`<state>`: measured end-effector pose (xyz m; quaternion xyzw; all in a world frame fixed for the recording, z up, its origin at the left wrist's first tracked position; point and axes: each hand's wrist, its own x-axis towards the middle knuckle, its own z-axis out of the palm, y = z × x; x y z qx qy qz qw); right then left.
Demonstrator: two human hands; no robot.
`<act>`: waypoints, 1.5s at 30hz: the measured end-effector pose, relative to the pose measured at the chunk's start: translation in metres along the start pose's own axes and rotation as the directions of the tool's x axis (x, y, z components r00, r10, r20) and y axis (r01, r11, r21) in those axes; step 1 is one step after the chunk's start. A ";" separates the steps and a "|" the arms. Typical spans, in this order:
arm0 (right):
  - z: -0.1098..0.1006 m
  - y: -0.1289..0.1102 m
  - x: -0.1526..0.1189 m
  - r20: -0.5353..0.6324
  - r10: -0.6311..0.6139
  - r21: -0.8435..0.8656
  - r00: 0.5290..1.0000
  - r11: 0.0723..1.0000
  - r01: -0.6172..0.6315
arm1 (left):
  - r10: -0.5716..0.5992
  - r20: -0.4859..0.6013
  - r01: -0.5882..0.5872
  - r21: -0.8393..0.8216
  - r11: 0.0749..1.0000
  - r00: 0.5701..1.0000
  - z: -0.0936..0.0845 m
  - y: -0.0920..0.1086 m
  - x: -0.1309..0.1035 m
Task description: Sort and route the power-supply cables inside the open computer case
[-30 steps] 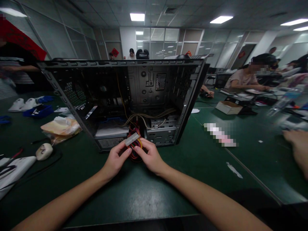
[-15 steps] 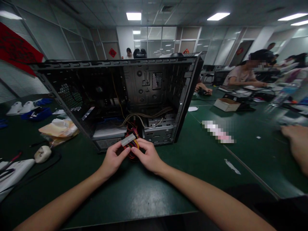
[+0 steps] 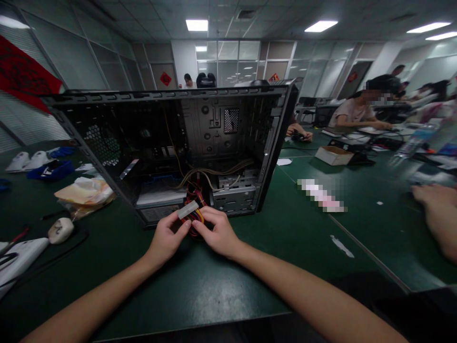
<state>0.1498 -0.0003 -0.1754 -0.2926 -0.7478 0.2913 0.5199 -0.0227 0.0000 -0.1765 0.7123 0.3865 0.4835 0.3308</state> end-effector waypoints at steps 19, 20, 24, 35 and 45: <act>-0.003 -0.001 -0.002 0.022 -0.032 0.029 0.999 0.999 0.031 | 0.060 0.001 -0.060 0.003 0.998 0.998 0.002 0.001 -0.003; -0.003 -0.001 -0.002 0.021 -0.037 0.027 0.999 0.999 0.036 | 0.059 0.007 -0.059 0.005 0.998 0.998 0.002 0.002 -0.003; -0.001 0.002 -0.002 0.018 -0.058 0.014 0.998 0.998 0.058 | 0.093 -0.008 -0.092 0.095 0.991 0.996 0.001 0.007 0.000; 0.003 0.001 -0.001 0.030 -0.099 -0.018 0.995 0.995 0.099 | 0.067 -0.076 -0.062 0.068 0.996 0.995 0.001 0.010 0.000; -0.004 0.003 0.000 0.074 -0.104 0.016 0.992 0.995 0.103 | 0.091 -0.064 -0.088 0.053 0.995 0.994 0.002 0.010 -0.003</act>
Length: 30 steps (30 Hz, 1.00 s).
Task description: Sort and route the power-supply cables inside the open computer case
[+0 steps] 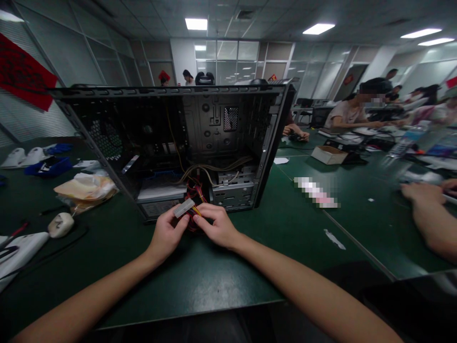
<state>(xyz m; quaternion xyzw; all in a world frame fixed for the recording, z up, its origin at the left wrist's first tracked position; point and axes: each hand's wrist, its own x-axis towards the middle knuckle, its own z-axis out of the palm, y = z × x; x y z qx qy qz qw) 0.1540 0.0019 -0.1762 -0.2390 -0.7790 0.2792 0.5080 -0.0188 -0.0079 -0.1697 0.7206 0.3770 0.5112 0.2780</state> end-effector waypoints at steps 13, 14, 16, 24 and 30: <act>0.001 0.001 0.000 -0.035 -0.030 -0.063 0.999 0.998 0.028 | -0.060 0.059 0.062 -0.028 0.998 0.996 -0.001 -0.001 -0.001; 0.001 0.002 0.000 -0.032 -0.028 -0.065 0.999 0.998 0.026 | -0.066 0.050 0.066 -0.013 0.998 0.997 -0.001 -0.001 -0.001; 0.002 0.002 0.000 -0.024 -0.024 -0.073 0.999 0.997 0.022 | -0.074 0.030 0.074 0.012 0.997 0.997 -0.001 -0.001 0.000; 0.004 0.002 -0.001 0.014 -0.062 -0.131 0.998 0.989 0.064 | -0.132 -0.016 0.131 -0.065 0.989 0.991 0.001 0.000 0.002; 0.004 0.001 0.000 0.017 -0.020 -0.102 1.000 0.995 0.021 | -0.158 0.026 0.160 -0.114 0.980 0.987 -0.001 0.000 0.003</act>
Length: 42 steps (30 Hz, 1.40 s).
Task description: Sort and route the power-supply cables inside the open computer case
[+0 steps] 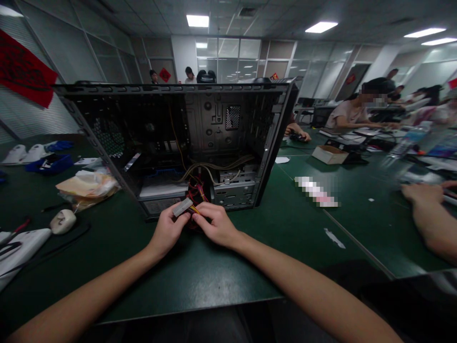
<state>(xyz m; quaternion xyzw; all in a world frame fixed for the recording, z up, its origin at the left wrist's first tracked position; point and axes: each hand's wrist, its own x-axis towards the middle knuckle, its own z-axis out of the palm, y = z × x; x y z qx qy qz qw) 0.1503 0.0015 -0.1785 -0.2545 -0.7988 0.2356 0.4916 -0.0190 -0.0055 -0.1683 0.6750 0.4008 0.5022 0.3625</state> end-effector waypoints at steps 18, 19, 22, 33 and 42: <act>-0.003 -0.002 0.000 0.000 -0.005 0.038 1.000 0.999 0.005 | 0.062 0.096 -0.066 0.035 0.997 0.993 -0.003 -0.001 -0.001; -0.003 -0.002 0.000 0.000 -0.008 0.035 1.000 0.999 0.008 | 0.060 0.090 -0.063 0.035 0.997 0.994 -0.003 -0.001 -0.001; -0.003 -0.002 0.000 0.000 -0.006 0.029 1.000 1.000 0.006 | 0.045 0.064 -0.047 0.027 0.999 0.997 -0.002 -0.002 -0.002; 0.000 0.000 0.000 0.016 0.033 0.017 0.999 0.999 -0.033 | 0.047 -0.021 -0.045 0.093 0.995 0.999 -0.001 0.001 -0.001; -0.001 0.005 0.001 0.039 0.091 0.103 0.995 0.990 -0.094 | 0.021 0.047 -0.022 0.003 1.000 0.999 -0.003 -0.005 0.001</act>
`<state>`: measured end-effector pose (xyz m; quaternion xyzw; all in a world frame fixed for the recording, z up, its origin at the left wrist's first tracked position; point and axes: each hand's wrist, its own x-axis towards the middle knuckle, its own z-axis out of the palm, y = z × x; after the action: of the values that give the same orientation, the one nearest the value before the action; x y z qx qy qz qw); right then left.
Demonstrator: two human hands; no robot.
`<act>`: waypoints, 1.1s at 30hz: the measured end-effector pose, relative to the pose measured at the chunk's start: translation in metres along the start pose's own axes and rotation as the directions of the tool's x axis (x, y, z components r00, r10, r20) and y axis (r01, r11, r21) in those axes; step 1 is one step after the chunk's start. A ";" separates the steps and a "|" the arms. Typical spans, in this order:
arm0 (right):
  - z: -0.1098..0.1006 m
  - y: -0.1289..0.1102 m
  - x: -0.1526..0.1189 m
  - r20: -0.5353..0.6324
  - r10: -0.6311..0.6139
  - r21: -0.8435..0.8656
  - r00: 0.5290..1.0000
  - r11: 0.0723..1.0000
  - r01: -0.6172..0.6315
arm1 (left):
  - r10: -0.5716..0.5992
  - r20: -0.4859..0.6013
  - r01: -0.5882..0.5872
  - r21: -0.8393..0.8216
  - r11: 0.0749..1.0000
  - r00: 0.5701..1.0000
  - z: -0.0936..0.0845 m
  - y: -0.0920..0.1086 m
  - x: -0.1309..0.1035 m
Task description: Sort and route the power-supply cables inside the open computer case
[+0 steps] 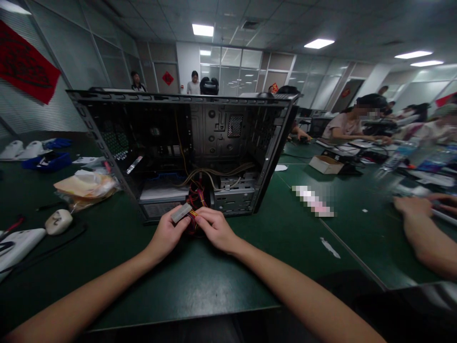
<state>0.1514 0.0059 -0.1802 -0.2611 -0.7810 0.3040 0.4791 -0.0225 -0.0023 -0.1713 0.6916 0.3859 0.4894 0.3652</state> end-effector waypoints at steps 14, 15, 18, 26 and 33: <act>-0.005 0.005 0.001 -0.013 -0.077 -0.086 0.997 0.993 0.076 | 0.011 0.111 -0.006 -0.038 0.999 0.994 0.001 -0.004 -0.001; -0.005 0.005 0.001 -0.013 -0.082 -0.089 0.997 0.993 0.080 | 0.003 0.116 0.002 -0.044 0.999 0.993 0.001 -0.004 -0.001; -0.006 0.004 0.000 -0.004 -0.084 -0.098 0.996 0.992 0.084 | -0.011 0.106 0.015 -0.039 0.999 0.994 0.002 -0.004 -0.001; -0.008 0.001 -0.002 0.036 -0.132 -0.129 0.991 0.982 0.135 | -0.022 0.035 0.024 -0.070 0.997 0.999 0.002 0.000 -0.002; -0.009 -0.003 -0.003 0.191 -0.197 -0.248 0.962 0.938 0.241 | -0.123 0.076 0.141 -0.318 0.938 0.990 -0.001 -0.001 -0.002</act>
<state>0.1599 0.0040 -0.1765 -0.2093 -0.8758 0.1600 0.4045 -0.0242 -0.0034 -0.1721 0.6083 0.3362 0.5011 0.5155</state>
